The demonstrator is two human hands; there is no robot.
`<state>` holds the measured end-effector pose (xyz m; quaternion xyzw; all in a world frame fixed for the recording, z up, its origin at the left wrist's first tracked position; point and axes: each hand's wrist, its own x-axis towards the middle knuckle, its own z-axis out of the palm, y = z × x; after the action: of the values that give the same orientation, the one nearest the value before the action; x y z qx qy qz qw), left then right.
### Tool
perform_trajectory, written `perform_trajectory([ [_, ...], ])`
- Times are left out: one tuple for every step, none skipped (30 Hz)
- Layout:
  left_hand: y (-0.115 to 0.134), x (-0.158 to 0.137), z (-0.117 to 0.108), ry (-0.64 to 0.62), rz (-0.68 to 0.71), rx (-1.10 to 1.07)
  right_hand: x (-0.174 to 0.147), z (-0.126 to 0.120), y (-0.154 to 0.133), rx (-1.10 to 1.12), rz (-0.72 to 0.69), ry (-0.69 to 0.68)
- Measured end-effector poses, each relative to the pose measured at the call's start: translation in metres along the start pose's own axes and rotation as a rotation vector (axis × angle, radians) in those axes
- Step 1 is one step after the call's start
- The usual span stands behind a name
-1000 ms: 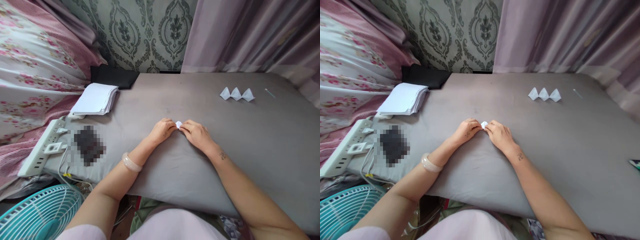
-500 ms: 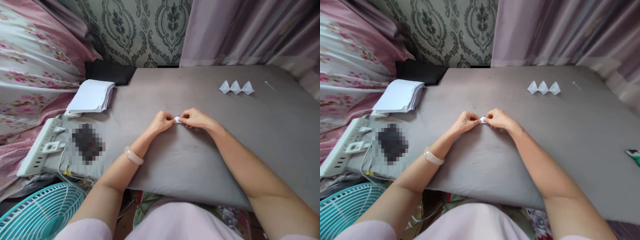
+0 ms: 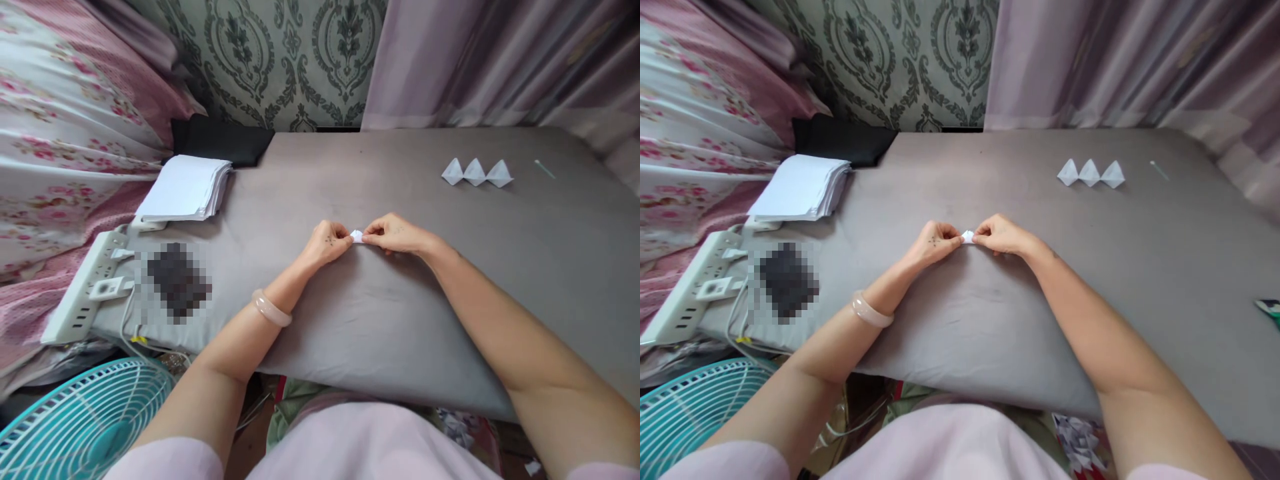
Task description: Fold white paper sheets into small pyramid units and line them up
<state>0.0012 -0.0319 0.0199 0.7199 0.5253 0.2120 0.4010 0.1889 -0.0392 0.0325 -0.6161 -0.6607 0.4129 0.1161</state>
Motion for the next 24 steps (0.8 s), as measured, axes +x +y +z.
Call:
perform_trajectory([
  [0.002, -0.001, 0.000, 0.006, -0.002, 0.012, 0.001, 0.002, -0.001, -0.046, 0.014, 0.016],
  [0.004, -0.002, 0.001, 0.015, -0.005, 0.025, 0.002, 0.004, -0.002, -0.092, 0.026, 0.032],
  [0.006, -0.003, 0.002, 0.028, -0.011, 0.039, 0.003, 0.005, -0.004, -0.134, 0.036, 0.048],
  [0.007, -0.004, 0.003, 0.043, -0.018, 0.053, 0.005, 0.006, -0.005, -0.168, 0.042, 0.062],
  [0.008, -0.004, 0.005, 0.058, -0.026, 0.068, 0.006, 0.006, -0.006, -0.194, 0.049, 0.071],
  [0.009, -0.004, 0.006, 0.070, -0.033, 0.085, 0.007, 0.007, -0.007, -0.212, 0.062, 0.073],
  [0.009, -0.003, 0.007, 0.077, -0.040, 0.102, 0.008, 0.007, -0.008, -0.225, 0.080, 0.070],
  [0.010, -0.003, 0.008, 0.076, -0.049, 0.119, 0.009, 0.006, -0.009, -0.236, 0.103, 0.063],
  [0.010, -0.002, 0.008, 0.068, -0.061, 0.135, 0.011, 0.006, -0.010, -0.244, 0.132, 0.055],
  [0.011, -0.001, 0.008, 0.055, -0.077, 0.150, 0.012, 0.006, -0.011, -0.252, 0.159, 0.047],
  [0.012, 0.001, 0.007, 0.034, -0.096, 0.163, 0.013, 0.005, -0.012, -0.257, 0.181, 0.037],
  [0.013, 0.004, 0.005, 0.010, -0.116, 0.175, 0.014, 0.004, -0.013, -0.260, 0.195, 0.021],
  [0.014, 0.006, 0.003, -0.016, -0.134, 0.185, 0.016, 0.003, -0.014, -0.261, 0.203, 0.005],
  [0.015, 0.009, 0.001, -0.042, -0.148, 0.195, 0.017, 0.001, -0.016, -0.263, 0.207, -0.016],
  [0.016, 0.013, -0.001, -0.070, -0.156, 0.204, 0.017, 0.000, -0.019, -0.271, 0.209, -0.038],
  [0.017, 0.016, -0.003, -0.099, -0.160, 0.211, 0.018, -0.002, -0.022, -0.285, 0.214, -0.059],
  [0.017, 0.020, -0.005, -0.125, -0.163, 0.216, 0.018, -0.005, -0.026, -0.307, 0.222, -0.077],
  [0.018, 0.023, -0.007, -0.149, -0.168, 0.221, 0.017, -0.007, -0.030, -0.339, 0.229, -0.094],
  [0.020, 0.026, -0.009, -0.173, -0.178, 0.230, 0.016, -0.009, -0.035, -0.383, 0.230, -0.112],
  [0.021, 0.029, -0.010, -0.192, -0.193, 0.242, 0.016, -0.011, -0.040, -0.438, 0.222, -0.127],
  [0.023, 0.031, -0.011, -0.208, -0.213, 0.255, 0.015, -0.013, -0.045, -0.504, 0.210, -0.132],
  [0.025, 0.033, -0.012, -0.223, -0.235, 0.268, 0.015, -0.015, -0.050, -0.569, 0.193, -0.128],
  [0.027, 0.035, -0.012, -0.241, -0.258, 0.283, 0.015, -0.016, -0.054, -0.627, 0.180, -0.114],
  [0.029, 0.036, -0.012, -0.260, -0.276, 0.297, 0.016, -0.016, -0.057, -0.666, 0.170, -0.098],
])
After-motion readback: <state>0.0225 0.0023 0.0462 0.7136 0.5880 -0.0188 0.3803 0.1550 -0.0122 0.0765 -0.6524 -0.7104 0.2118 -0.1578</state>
